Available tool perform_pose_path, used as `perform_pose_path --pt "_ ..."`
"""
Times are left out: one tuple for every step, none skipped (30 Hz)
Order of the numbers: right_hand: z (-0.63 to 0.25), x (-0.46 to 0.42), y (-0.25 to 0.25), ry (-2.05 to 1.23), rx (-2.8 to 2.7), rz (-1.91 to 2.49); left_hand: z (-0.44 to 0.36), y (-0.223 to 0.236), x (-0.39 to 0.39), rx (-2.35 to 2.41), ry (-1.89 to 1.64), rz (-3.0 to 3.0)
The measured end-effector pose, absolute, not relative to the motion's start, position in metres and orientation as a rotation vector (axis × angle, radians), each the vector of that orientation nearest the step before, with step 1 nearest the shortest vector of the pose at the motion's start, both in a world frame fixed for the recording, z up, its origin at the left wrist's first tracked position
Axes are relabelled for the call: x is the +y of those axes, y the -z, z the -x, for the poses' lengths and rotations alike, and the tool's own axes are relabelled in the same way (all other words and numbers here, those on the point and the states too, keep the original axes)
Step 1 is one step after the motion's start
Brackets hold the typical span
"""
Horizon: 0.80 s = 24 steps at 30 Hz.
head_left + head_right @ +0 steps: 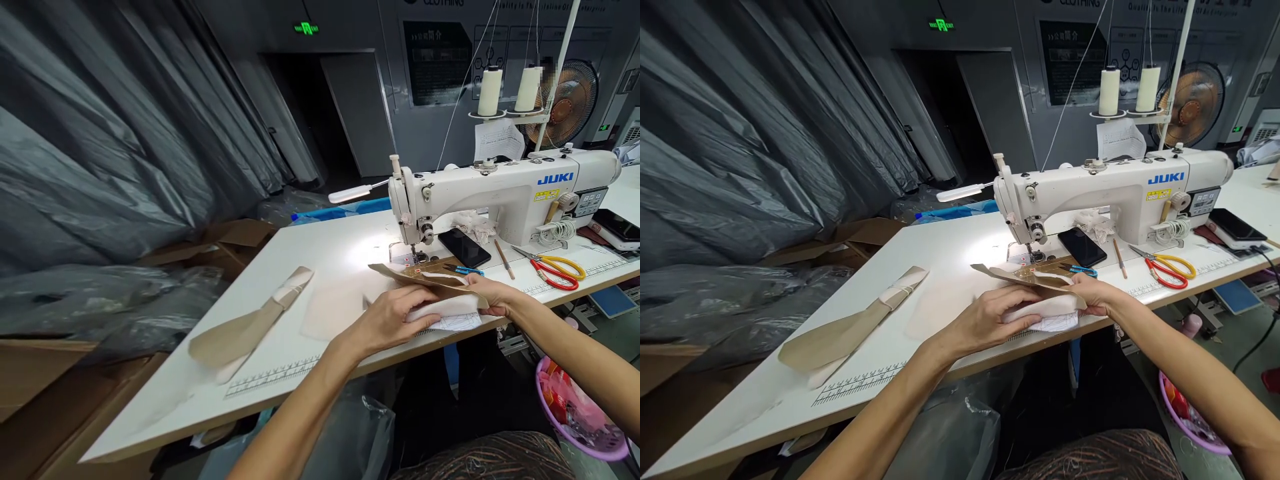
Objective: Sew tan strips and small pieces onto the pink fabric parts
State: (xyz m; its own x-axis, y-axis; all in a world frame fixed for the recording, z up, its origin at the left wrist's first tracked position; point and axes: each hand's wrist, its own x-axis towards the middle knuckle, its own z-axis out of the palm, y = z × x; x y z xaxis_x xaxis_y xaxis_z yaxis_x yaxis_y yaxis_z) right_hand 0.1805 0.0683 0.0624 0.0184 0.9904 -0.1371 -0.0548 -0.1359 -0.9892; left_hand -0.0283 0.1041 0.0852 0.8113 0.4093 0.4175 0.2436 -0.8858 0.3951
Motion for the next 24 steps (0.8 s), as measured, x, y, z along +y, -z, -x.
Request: perform_pose_path --pt "-0.181 0.069 -0.063 -1.346 -1.104 1.298 0.029 -0.083 0.106 0.463 -0.705 -2.737" --pt "-0.182 0.07 -0.065 -1.382 -1.12 1.315 0.029 -0.08 0.109 0.441 -0.702 -2.801" --pt "-0.185 0.07 -0.066 -1.402 -1.139 1.335 0.029 -0.076 0.111 0.437 -0.715 -2.855" --pt "-0.188 0.069 -0.069 -1.385 -1.162 1.372 0.028 -0.073 0.113 0.458 -0.743 -2.895" --pt "-0.191 0.068 -0.071 -1.319 -1.194 1.427 0.027 -0.07 0.115 0.497 -0.787 -2.921" --pt "-0.195 0.067 -0.074 -1.206 -1.233 1.49 0.026 -0.067 0.116 0.552 -0.837 -2.937" --pt "-0.199 0.065 -0.078 -1.064 -1.279 1.544 0.024 -0.065 0.117 0.609 -0.877 -2.949" --pt "-0.203 0.062 -0.082 -0.913 -1.333 1.571 0.021 -0.063 0.118 0.657 -0.905 -2.963" --pt "-0.207 0.06 -0.085 -0.772 -1.393 1.559 0.017 -0.062 0.119 0.69 -0.924 -2.983" --pt "-0.209 0.057 -0.088 -0.655 -1.458 1.51 0.013 -0.061 0.12 0.716 -0.937 -3.009" --pt "-0.211 0.055 -0.091 -0.552 -1.527 1.439 0.009 -0.062 0.121 0.736 -0.95 -3.037" --pt "-0.213 0.053 -0.092 -0.457 -1.593 1.365 0.005 -0.063 0.122 0.749 -0.975 -3.063" --pt "-0.214 0.051 -0.092 -0.36 -1.648 1.299 0.002 -0.065 0.124 0.745 -1.022 -3.088" --pt "-0.215 0.049 -0.092 -0.265 -1.684 1.248 -0.001 -0.067 0.126 0.726 -1.087 -3.108" --pt "-0.217 0.047 -0.09 -0.184 -1.705 1.212 -0.002 -0.071 0.128 0.695 -1.161 -3.122" --pt "-0.219 0.046 -0.088 -0.122 -1.715 1.187 -0.003 -0.076 0.13 0.655 -1.239 -3.124" --pt "-0.22 0.044 -0.086 -0.081 -1.721 1.167 -0.002 -0.081 0.131 0.617 -1.311 -3.113" --pt "-0.222 0.042 -0.083 -0.063 -1.733 1.154 0.0 -0.088 0.133 0.599 -1.372 -3.088" --pt "-0.224 0.04 -0.08 -0.068 -1.762 1.143 0.003 -0.095 0.134 0.609 -1.42 -3.05" --pt "-0.224 0.037 -0.078 -0.094 -1.809 1.137 0.007 -0.103 0.134 0.646 -1.464 -3.001" --pt "-0.224 0.033 -0.075 -0.13 -1.874 1.135 0.013 -0.112 0.135 0.709 -1.5 -2.945" --pt "-0.224 0.029 -0.072 -0.16 -1.949 1.14 0.019 -0.121 0.134 0.792 -1.522 -2.892" --pt "-0.223 0.025 -0.07 -0.172 -2.024 1.151 0.026 -0.13 0.134 0.891 -1.528 -2.844" --pt "-0.221 0.021 -0.068 -0.152 -2.089 1.169 0.034 -0.139 0.133 0.998 -1.51 -2.803"
